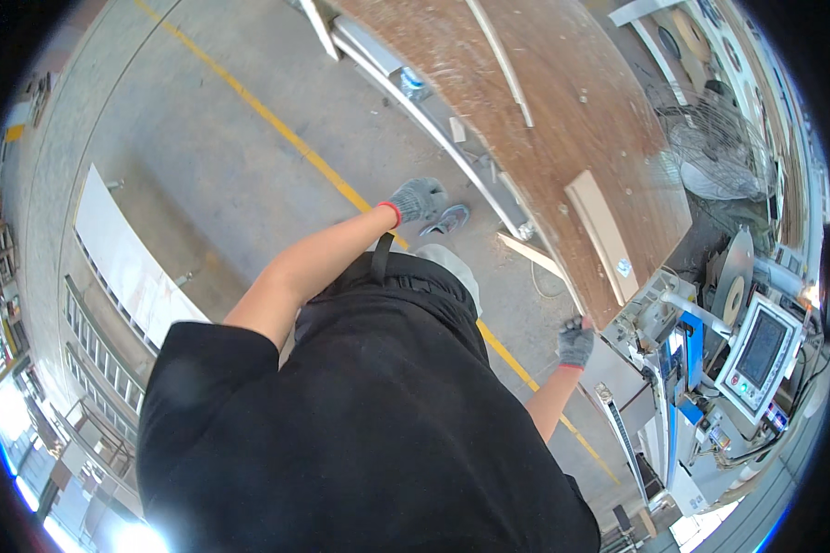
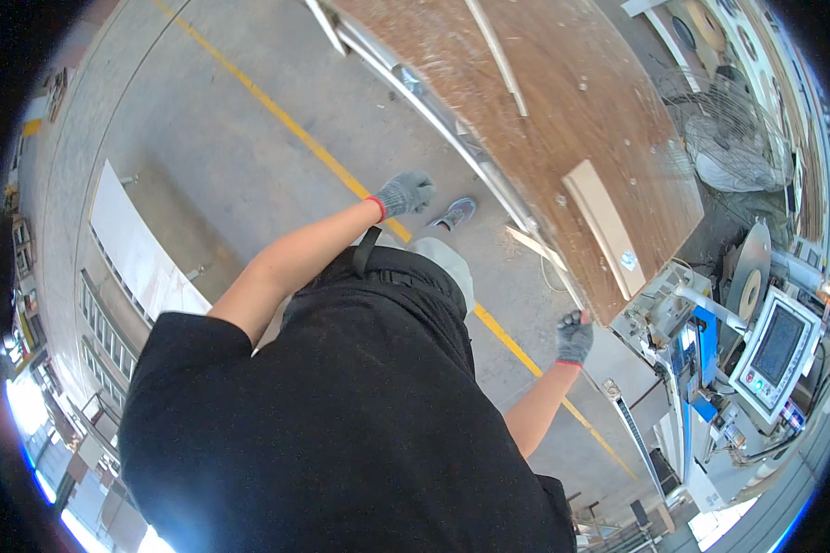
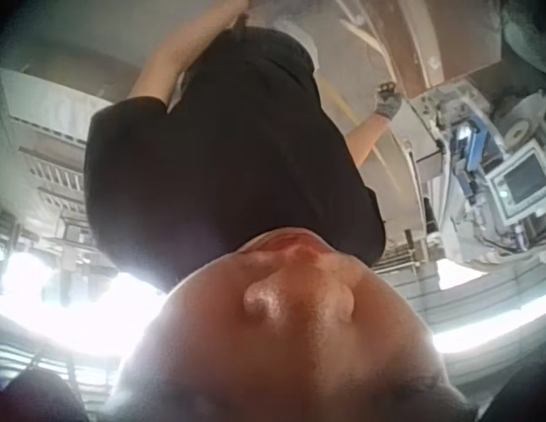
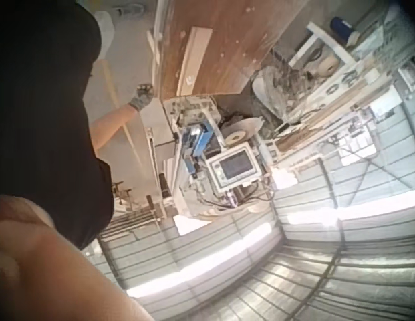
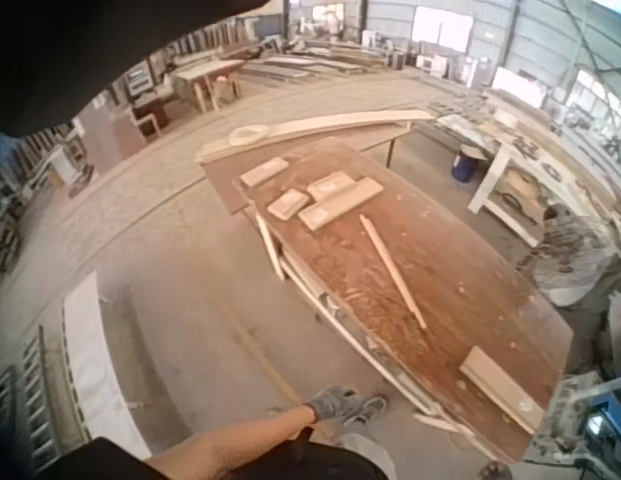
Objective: Sorting, picking up, and moving wooden furniture components across a manufacturing floor.
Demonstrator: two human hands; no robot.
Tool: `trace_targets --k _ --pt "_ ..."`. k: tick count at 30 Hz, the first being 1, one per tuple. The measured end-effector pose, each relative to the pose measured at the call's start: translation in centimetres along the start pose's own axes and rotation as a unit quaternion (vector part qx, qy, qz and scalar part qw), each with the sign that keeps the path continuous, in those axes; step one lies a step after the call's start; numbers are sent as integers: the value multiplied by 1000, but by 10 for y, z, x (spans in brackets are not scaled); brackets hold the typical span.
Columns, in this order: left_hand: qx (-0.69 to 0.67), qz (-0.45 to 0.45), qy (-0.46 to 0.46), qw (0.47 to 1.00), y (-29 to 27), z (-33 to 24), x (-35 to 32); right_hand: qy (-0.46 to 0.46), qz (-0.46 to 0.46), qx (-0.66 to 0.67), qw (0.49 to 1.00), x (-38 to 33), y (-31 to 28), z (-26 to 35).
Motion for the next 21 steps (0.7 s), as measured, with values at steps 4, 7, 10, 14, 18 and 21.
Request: trace_targets --k 4,7,10,14,18,21 --pt "76 -44 -4 996 -88 104 -68 115 41 10 992 -11 124 -129" --pt "-1 -84 -216 973 -113 193 -134 205 -43 6 978 -24 149 -218" --pt "48 -149 -276 948 -128 276 -204 253 -135 3 958 -21 157 -279" --pt "143 -37 -254 956 -99 332 -235 204 -204 -10 957 54 118 -301" --pt "53 -240 -382 891 -104 437 -268 163 -190 27 968 175 143 -345" --pt "130 -233 -372 889 -74 460 -235 124 -159 14 979 277 155 -347"
Point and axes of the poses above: each hand's wrist, its own x-axis towards the middle knuckle, its own y-axis out of the palm, z = x × y, the point moved 7 cm from there along x, towards the middle knuckle, and after that the axes turned 10 degrees about -x, right-handed, at the moved point
